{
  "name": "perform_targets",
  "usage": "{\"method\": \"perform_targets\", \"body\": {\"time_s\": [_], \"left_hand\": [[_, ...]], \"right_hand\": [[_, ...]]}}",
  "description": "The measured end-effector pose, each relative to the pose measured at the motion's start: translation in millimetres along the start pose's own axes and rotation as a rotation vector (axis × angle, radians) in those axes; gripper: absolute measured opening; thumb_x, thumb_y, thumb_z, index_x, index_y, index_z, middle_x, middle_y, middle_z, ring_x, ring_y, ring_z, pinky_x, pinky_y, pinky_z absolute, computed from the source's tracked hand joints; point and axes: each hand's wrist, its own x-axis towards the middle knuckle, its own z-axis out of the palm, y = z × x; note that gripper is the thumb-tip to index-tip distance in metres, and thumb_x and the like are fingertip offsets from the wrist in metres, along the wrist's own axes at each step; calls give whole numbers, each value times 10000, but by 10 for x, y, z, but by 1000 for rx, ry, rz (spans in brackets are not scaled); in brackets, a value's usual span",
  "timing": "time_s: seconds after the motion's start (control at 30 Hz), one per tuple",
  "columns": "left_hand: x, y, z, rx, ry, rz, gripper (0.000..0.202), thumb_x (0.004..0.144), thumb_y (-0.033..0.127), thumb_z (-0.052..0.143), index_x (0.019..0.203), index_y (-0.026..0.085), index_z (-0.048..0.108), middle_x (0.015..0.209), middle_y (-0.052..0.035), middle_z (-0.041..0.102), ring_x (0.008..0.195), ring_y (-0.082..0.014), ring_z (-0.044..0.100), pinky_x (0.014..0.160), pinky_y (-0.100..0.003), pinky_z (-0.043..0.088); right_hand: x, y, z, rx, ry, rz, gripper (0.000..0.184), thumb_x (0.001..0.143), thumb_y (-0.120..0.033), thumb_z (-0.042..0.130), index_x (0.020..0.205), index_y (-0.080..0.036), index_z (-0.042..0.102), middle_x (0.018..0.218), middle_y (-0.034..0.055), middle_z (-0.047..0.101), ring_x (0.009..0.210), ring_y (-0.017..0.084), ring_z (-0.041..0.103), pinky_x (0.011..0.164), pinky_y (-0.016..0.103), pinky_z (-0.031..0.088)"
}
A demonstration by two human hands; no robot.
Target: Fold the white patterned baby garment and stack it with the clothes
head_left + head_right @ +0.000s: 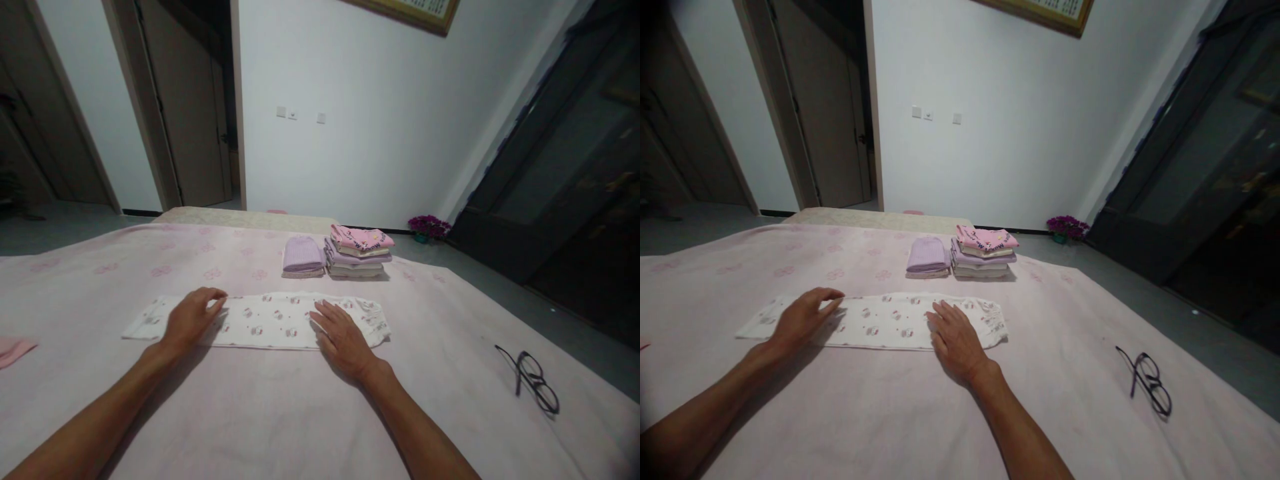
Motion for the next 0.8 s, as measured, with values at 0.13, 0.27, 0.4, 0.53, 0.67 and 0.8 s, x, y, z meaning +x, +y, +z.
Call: {"method": "perform_targets", "body": {"time_s": [0.13, 0.27, 0.4, 0.53, 0.67, 0.8], "left_hand": [[362, 596, 303, -132, -131, 125, 335, 962, 380, 438, 1062, 211, 709, 1124, -78, 735, 1059, -239, 661, 926, -351, 473], [728, 1039, 562, -113, -218, 159, 305, 951, 340, 493, 1085, 199, 727, 1152, -93, 742, 1088, -234, 661, 920, -330, 467], [958, 1353, 750, -48, -366, 99, 274, 952, 384, 557, 1010, 188, 740, 1038, -85, 760, 971, -219, 693, 869, -346, 505], [1041, 1527, 841, 45, -487, 15, 317, 938, 434, 629, 1081, 156, 684, 1076, -71, 712, 981, -206, 677, 900, -427, 544], [1081, 1566, 839, 82, -562, 2, 310, 953, 398, 620, 1147, 158, 654, 1135, -73, 682, 994, -203, 668, 884, -417, 563], [1130, 1558, 798, 124, -590, -17, 333, 951, 404, 622, 1177, 159, 643, 1160, -80, 673, 1024, -214, 661, 900, -434, 557]], "right_hand": [[45, -192, -3, 73, -177, -78, 545, 1026, -419, 432, 1548, -265, 385, 1648, 59, 296, 1536, 234, 208, 1252, 483, 187], [21, -233, -13, 113, -229, -57, 563, 1034, -457, 418, 1563, -275, 348, 1657, 58, 274, 1536, 220, 205, 1261, 469, 139], [19, -217, -52, 143, -237, -41, 569, 1022, -479, 444, 1550, -279, 370, 1655, 66, 279, 1532, 230, 218, 1260, 471, 128], [20, -213, -68, 158, -227, -46, 566, 1021, -489, 442, 1539, -266, 387, 1649, 73, 295, 1529, 229, 224, 1258, 462, 126], [19, -213, -48, 163, -220, -41, 565, 1014, -476, 463, 1535, -269, 389, 1646, 76, 304, 1527, 229, 227, 1257, 468, 123], [21, -206, -25, 169, -211, -35, 560, 1013, -474, 465, 1529, -269, 395, 1642, 79, 311, 1525, 230, 232, 1254, 471, 123]]}}
